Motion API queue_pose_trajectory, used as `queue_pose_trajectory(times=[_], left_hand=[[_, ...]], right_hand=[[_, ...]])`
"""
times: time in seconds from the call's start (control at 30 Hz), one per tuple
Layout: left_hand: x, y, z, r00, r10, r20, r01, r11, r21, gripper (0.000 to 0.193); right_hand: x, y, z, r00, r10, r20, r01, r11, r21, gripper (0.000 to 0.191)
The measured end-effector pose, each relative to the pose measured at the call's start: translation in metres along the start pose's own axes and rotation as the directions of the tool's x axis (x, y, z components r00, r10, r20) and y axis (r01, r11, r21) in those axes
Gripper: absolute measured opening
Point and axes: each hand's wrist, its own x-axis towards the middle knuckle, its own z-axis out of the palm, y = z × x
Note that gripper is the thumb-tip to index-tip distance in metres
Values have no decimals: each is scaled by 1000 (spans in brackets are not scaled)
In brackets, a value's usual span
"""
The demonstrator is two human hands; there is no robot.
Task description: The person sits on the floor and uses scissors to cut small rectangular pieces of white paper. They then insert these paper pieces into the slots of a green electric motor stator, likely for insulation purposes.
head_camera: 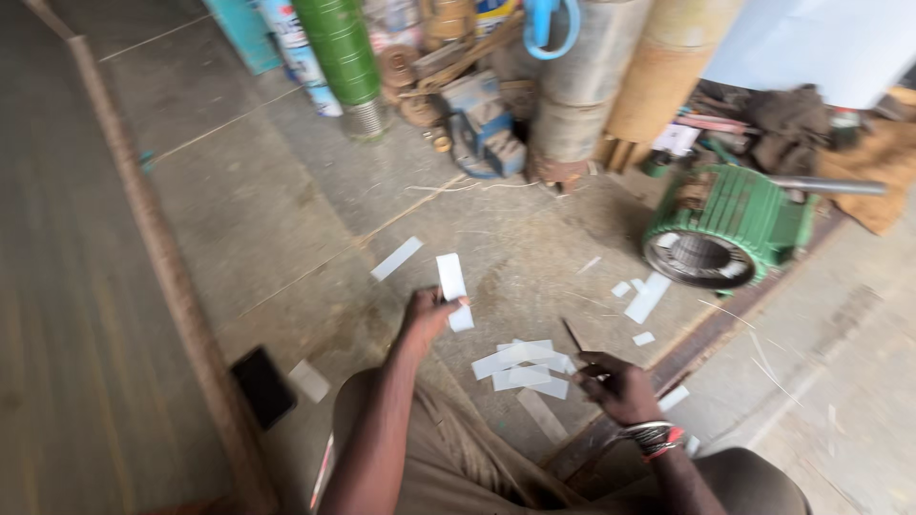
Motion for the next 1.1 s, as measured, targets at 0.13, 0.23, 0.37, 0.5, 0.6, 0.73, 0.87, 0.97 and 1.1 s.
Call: queue_pose_trajectory(times=[0.13, 0.23, 0.37, 0.5, 0.6, 0.73, 0.87, 0.97, 1.1], left_hand=[[-68, 11, 77, 949, 157, 273, -81, 960, -270, 24], [-94, 22, 99, 919, 216, 330, -100, 937, -336, 32], [-95, 27, 91, 941, -55, 335, 217, 857, -468, 40], [-95, 13, 98, 904, 161, 397, 178, 703, -689, 29], [-94, 0, 107, 934, 209, 289, -54, 885, -463, 22], [-95, -7, 122, 950, 288, 117, -218, 886, -410, 22], [-99, 2, 131, 948, 301, 106, -203, 825, -527, 21], [-104, 16, 127, 955, 260, 144, -131, 803, -582, 29], [-112, 31, 116, 970, 53, 237, 103, 795, -598, 58]], right_hand=[[-24, -40, 39, 997, 51, 62, -77, 806, 586, 37], [-37, -56, 57, 994, 64, -92, 11, 761, 649, 22], [-42, -58, 56, 965, 202, -170, -30, 724, 689, 20], [-38, -53, 55, 937, 319, -140, -118, 667, 736, 21], [-38, -50, 58, 954, 277, -118, -123, 717, 687, 23], [-42, -48, 64, 965, 261, 30, -200, 655, 729, 26], [-43, -48, 75, 977, 197, 80, -178, 554, 813, 34], [-44, -48, 79, 993, 114, -12, -70, 689, 721, 27], [-46, -48, 78, 992, 116, -46, -59, 756, 651, 24]])
